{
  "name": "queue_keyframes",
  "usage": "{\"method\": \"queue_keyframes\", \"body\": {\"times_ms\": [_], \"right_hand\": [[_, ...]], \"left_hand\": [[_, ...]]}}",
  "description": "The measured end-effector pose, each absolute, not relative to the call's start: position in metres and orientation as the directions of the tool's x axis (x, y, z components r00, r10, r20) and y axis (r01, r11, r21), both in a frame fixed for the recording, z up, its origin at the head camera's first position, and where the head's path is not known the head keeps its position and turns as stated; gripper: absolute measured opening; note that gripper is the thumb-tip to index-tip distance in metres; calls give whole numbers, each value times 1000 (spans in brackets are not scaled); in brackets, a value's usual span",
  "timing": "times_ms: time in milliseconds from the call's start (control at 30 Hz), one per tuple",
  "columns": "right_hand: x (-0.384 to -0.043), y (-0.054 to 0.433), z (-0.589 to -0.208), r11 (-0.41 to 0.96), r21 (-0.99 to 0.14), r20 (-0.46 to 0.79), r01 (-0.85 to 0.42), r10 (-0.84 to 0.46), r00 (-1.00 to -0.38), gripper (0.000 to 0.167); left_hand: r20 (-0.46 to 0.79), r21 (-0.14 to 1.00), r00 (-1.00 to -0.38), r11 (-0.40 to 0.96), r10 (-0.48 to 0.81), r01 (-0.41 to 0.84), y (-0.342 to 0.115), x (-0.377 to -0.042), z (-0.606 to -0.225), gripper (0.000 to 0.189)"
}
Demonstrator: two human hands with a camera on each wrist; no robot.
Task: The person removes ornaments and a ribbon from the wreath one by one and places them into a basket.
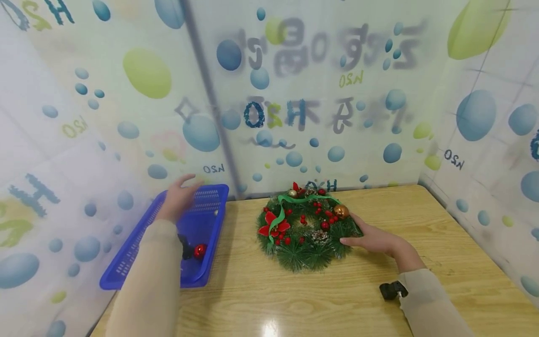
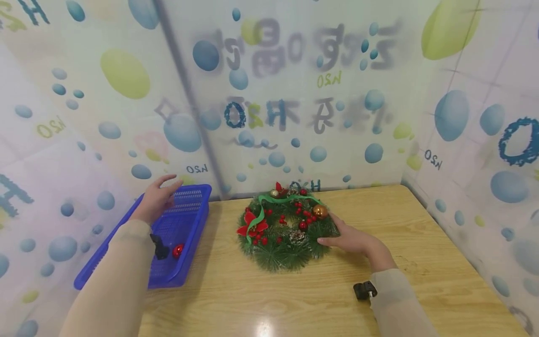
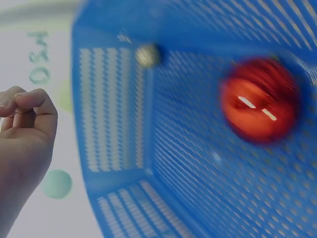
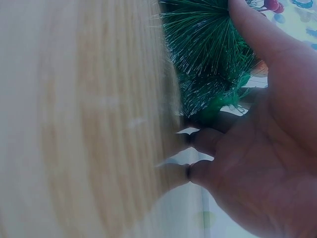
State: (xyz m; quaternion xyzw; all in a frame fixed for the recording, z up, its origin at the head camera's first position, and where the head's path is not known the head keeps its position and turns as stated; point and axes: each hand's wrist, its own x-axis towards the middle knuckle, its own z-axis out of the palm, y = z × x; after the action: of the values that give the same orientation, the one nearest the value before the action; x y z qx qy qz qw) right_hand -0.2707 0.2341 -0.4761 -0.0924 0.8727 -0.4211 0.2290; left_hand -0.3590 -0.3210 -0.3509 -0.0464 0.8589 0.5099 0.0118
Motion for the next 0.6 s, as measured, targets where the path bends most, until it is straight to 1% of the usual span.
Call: {"method": "queue_keyframes", "body": {"times_ms": [100,200,300,467,600], "right_hand": [[-271,234,-478,629,-777,-319,28,-354,-879,118],[-271,234,-477,629,-777,-317,27,-353,-880,118],[-270,234,-476,627,-778,-318,29,-355,-879,118],[-269,233,-474,622,-782,-320,32,-358,-877,118],[-269,233,-474,626,-780,-317,26,-358,-879,117]], "left_hand": [[-40,889,-998,453,-55,-61,-296,-360,-331,78],[-30,904,-999,426,-19,-35,-272,-359,-315,73],[-26,919,-1000,395,15,-18,-252,-358,-307,72],[-41,933,-998,359,54,-19,-226,-363,-312,73],[-57,950,-995,311,78,-30,-210,-375,-325,74]]}}
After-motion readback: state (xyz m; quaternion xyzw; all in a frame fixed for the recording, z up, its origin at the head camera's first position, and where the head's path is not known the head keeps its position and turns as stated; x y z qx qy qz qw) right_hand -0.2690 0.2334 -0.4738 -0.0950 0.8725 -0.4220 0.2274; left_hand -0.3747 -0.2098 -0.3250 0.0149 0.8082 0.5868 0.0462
